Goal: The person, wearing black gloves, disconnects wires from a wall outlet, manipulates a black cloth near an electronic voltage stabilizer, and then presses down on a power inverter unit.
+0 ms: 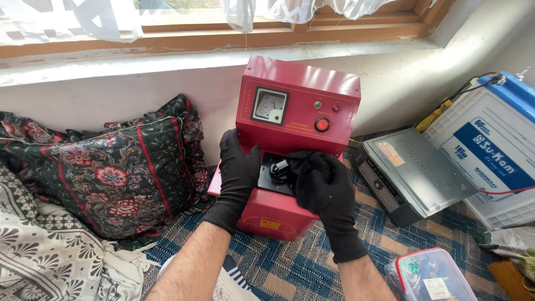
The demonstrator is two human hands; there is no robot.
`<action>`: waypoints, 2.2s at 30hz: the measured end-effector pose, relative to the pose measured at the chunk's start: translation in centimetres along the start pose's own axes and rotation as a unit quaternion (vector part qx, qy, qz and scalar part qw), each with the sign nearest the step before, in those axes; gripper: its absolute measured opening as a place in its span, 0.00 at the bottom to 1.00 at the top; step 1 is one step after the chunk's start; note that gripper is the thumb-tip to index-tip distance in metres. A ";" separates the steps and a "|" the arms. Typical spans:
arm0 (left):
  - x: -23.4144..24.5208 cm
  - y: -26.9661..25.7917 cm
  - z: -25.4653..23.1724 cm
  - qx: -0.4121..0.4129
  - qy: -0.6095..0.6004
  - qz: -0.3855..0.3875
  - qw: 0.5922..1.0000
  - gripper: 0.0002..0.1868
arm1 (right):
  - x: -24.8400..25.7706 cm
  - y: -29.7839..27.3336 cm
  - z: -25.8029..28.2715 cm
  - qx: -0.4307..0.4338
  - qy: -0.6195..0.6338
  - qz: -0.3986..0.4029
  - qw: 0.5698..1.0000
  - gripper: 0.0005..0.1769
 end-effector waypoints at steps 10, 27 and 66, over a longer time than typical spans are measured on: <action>-1.4 0.1 0.3 0.097 0.042 0.078 0.991 0.50 | -1.9 0.3 5.0 0.113 -0.089 0.187 0.972 0.14; -1.1 0.2 -0.6 0.124 0.083 0.105 0.983 0.50 | -1.7 1.3 4.2 0.109 -0.138 0.195 0.965 0.10; 0.7 2.3 5.1 0.201 0.151 0.275 0.928 0.45 | 0.8 -4.1 0.2 -0.060 -0.201 -0.078 0.975 0.21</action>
Point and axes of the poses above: each hand's wrist, its own y-axis towards the middle knuckle, its own x-axis out of the back of the hand, z = x × y, the point moved 8 cm from there along y, towards the middle knuckle, and after that the axes turned 3 degrees about x, right-handed, at the moved point
